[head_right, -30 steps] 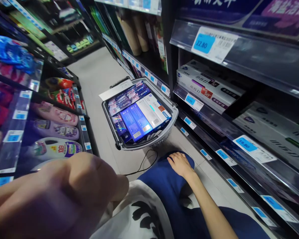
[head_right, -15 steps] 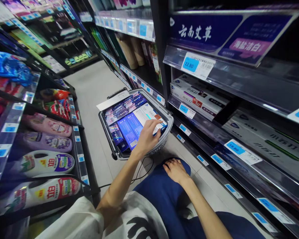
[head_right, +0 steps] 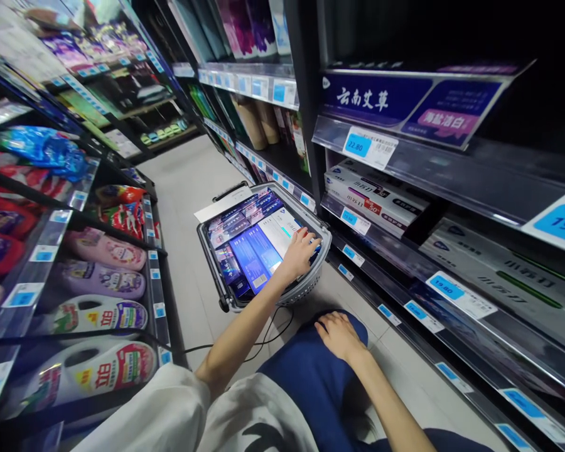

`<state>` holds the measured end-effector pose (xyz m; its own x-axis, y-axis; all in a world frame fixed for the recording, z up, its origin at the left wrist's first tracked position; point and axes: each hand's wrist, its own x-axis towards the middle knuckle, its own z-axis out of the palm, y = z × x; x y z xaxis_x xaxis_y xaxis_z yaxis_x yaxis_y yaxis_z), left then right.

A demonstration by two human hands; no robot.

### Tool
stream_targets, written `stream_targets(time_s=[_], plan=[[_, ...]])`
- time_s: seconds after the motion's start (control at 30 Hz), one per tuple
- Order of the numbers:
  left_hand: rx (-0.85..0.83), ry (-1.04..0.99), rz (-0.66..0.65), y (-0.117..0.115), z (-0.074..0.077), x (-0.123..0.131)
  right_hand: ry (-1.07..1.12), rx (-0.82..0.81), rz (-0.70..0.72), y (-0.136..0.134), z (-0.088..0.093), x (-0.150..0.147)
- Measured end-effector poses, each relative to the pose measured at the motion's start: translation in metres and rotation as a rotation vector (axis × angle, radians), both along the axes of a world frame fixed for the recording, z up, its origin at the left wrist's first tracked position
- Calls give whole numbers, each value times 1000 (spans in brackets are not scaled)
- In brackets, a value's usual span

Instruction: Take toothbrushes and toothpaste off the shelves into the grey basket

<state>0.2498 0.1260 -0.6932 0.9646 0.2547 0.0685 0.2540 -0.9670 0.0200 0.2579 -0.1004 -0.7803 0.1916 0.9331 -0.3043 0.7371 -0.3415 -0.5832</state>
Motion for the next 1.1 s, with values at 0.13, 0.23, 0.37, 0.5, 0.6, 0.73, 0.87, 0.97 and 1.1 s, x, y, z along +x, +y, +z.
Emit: stream_targets(time_s=[0.13, 0.23, 0.37, 0.5, 0.6, 0.73, 0.87, 0.97, 1.1], plan=[[48, -22, -23, -3, -1, 1, 3, 7, -15, -2, -4, 1], [39, -31, -36, -2, -2, 0, 4, 27, -7, 0, -8, 3], [20, -68, -50, -3, -1, -4, 2, 38, 3, 3, -7, 4], [-11, -100, -19, -5, 1, -9, -5, 21, 8, 3, -4, 4], [-58, -103, 2, -5, 1, -11, -9, 16, 9, 2, -3, 5], [-145, -134, 0, -5, 0, -11, -1, 30, 8, 0, -4, 7], [-249, -272, 69, -7, 0, -9, 1, 23, 14, 0, -3, 8], [-265, -315, 107, -11, -1, -7, -4, 20, 19, 0, -2, 9], [-170, -296, 106, -17, -1, -4, -13, 21, 12, 0, -2, 9]])
